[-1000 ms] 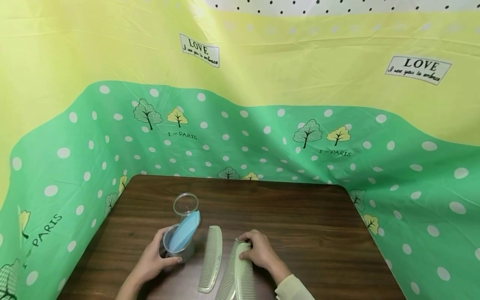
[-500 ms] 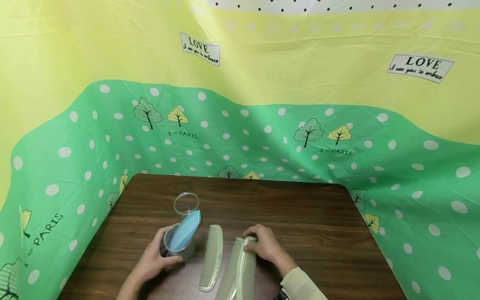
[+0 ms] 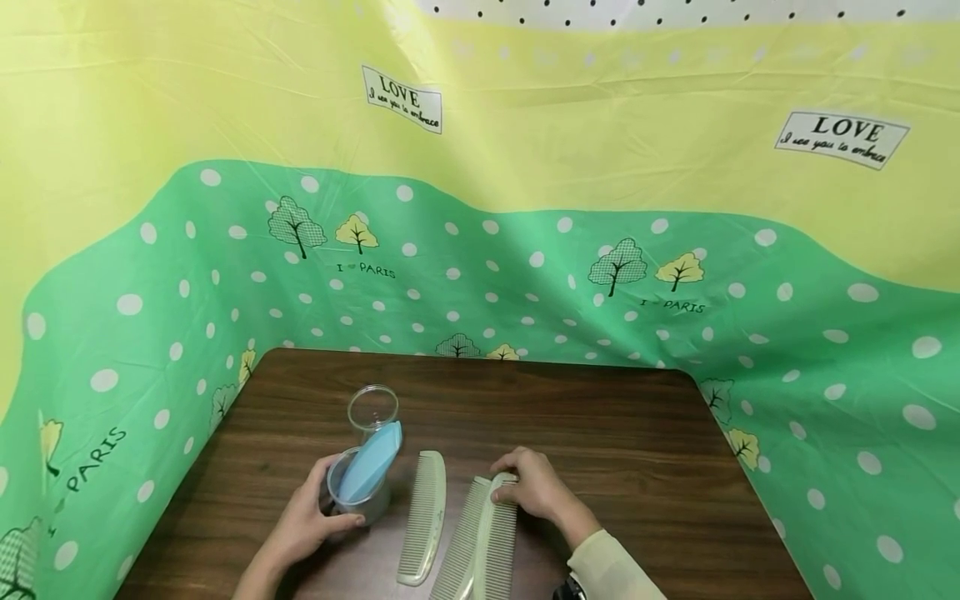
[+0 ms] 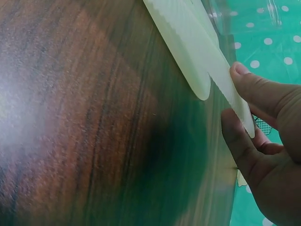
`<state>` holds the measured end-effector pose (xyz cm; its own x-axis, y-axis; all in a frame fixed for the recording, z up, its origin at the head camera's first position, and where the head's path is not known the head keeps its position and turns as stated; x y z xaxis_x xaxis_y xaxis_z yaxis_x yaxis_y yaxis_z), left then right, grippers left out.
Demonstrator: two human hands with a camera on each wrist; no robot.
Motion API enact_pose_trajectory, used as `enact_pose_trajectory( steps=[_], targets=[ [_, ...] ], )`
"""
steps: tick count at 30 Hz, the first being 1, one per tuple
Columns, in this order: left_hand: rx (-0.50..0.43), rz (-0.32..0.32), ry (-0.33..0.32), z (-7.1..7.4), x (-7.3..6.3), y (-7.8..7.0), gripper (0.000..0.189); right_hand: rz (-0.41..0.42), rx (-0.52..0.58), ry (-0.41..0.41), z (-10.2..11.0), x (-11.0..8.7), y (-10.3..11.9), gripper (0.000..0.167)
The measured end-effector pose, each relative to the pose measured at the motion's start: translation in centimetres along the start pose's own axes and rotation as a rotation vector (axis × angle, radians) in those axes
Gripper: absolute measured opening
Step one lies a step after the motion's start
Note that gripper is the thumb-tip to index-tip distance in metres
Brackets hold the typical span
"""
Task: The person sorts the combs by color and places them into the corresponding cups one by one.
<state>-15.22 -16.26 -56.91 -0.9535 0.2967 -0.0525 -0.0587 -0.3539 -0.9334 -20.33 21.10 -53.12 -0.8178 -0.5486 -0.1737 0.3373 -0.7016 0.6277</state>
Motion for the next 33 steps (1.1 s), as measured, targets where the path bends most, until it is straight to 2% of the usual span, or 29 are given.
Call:
enact_pose_trajectory(
  steps=[8,17,27,33],
  targets=[
    [0.021,-0.006,-0.01,-0.1,0.1,0.2,0.097,-0.007,0.043,0.017,0.5,-0.2,-0.1,0.029],
    [0.025,-0.011,-0.003,-0.2,0.1,0.3,0.096,0.011,0.263,0.048,1.2,-0.8,-0.2,0.028],
    [0.049,-0.021,-0.023,-0.1,0.0,0.2,0.095,0.0,0.326,0.098,2.2,-1.5,0.3,0.026],
    [-0.004,-0.003,-0.001,-0.1,0.1,0.3,0.095,0.015,0.349,0.11,2.7,-2.0,0.9,0.023]
  ],
)
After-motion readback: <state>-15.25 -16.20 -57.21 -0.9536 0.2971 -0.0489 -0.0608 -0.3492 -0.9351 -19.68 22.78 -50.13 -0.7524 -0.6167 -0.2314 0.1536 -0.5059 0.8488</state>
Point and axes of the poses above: each hand's wrist, its own x-axis towards the middle knuckle, its own z-axis out of the back of the hand, y = z × x, the point moved 4 cm from there along x, towards the middle knuckle, and after that the axes turned 14 degrees about y, right-handed, at the moved point
